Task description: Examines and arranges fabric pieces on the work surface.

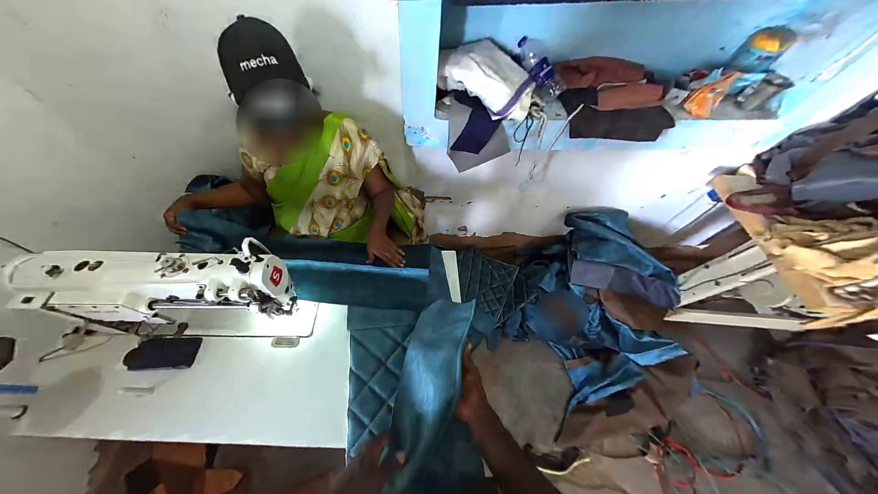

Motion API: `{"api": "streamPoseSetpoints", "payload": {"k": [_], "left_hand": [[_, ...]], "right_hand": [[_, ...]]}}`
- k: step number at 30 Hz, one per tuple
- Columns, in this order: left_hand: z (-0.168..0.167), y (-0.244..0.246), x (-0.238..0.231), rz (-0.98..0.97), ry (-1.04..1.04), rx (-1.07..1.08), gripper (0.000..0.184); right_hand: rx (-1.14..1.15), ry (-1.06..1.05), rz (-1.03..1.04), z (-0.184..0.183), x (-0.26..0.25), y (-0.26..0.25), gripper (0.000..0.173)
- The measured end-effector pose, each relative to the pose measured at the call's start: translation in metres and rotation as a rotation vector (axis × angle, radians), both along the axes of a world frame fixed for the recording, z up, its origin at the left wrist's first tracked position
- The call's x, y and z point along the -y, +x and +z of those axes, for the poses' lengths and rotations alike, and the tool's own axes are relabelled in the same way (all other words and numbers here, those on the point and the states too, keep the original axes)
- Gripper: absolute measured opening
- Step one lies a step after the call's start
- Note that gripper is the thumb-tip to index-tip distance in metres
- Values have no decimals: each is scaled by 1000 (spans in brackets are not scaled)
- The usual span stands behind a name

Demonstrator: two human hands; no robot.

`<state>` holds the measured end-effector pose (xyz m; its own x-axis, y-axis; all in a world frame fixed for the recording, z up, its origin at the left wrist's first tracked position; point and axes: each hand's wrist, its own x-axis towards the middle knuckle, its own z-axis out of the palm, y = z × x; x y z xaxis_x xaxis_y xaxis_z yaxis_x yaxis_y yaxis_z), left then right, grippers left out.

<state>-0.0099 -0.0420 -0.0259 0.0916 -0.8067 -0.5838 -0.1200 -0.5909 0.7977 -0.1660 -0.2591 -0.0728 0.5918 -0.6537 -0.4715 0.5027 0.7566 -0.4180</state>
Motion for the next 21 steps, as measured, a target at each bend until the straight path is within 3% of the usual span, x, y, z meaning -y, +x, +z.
{"api": "streamPoseSetpoints", "payload": {"k": [2, 4, 7, 9, 12, 15, 18, 21], "left_hand": [[-2, 2, -16, -105, 81, -27, 57], [-4, 5, -21, -73, 98, -89, 53], [-17, 19, 3, 205, 26, -206, 61], [-21, 30, 36, 401, -90, -284, 67], [7, 40, 75, 561, -263, -367, 77], [39, 47, 93, 484, -357, -302, 85], [57, 48, 98, 346, -394, -103, 48], [59, 42, 95, 423, -542, -4, 18]], "right_hand": [[-103, -44, 15, 0, -2, 10, 48], [-284, -158, 22, 12, -12, 14, 38], [-456, -231, 184, 64, -35, 8, 49], [-514, -342, 286, 83, -45, 8, 46], [-792, -770, 427, 95, -55, 3, 53], [-1050, -1192, 291, 82, -61, -6, 49], [-1069, -1284, 196, 79, -62, -9, 37], [-996, -1200, 88, 75, -53, -8, 42]]}}
